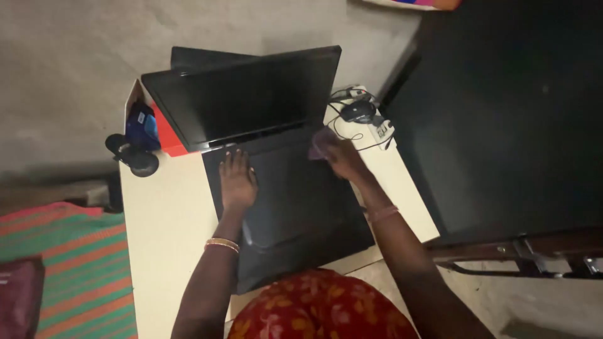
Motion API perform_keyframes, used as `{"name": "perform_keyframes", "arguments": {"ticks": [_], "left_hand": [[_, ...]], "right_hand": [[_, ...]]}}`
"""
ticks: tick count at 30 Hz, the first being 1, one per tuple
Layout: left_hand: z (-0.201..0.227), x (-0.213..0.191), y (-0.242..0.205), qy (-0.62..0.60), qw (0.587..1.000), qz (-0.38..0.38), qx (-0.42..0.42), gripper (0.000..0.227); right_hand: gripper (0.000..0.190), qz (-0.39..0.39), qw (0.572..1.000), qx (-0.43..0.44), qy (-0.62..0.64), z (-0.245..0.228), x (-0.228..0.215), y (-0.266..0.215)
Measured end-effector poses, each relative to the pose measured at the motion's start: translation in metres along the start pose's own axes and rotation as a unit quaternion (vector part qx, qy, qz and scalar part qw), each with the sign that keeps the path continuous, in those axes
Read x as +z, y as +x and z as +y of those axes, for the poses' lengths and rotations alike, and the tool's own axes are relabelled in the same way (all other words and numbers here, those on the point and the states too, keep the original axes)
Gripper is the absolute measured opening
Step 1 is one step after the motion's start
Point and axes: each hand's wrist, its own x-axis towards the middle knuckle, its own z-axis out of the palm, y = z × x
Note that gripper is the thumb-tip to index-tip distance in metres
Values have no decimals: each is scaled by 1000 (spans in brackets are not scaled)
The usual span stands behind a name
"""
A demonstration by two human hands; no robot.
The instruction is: Cleaning the exterior of a desktop computer case with a purple cloth.
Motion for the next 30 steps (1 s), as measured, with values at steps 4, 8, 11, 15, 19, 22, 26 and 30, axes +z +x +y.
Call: {"name": "perform_keyframes", "arguments": {"ticks": [4,8,11,15,19,22,26,30], "left_hand": [[-2,-1,4,-18,1000,13,0,55],[-4,6,2,-16,1000,13,3,55],[-5,4,7,5,1000,9,4,56],[-2,2,3,13,1000,14,17,55],[-3,6,-1,23,1000,3,14,57],[-9,11,4,3,999,42,18,54],[-9,10,5,-9,999,43,15,54],[-4,5,1,-16,999,46,11,55]], "right_hand": [[18,115,986,-98,64,-21,-8,-31],[23,-79,985,123,90,-51,-46,-95],[22,-188,887,262,330,-6,-34,-160],[26,-385,909,75,139,-59,-112,-134],[37,-150,960,146,188,-50,-58,-87],[39,105,981,-34,158,-53,-7,-65],[31,102,980,-142,89,-97,10,-86],[28,-53,957,-179,221,-109,-3,-90]]}}
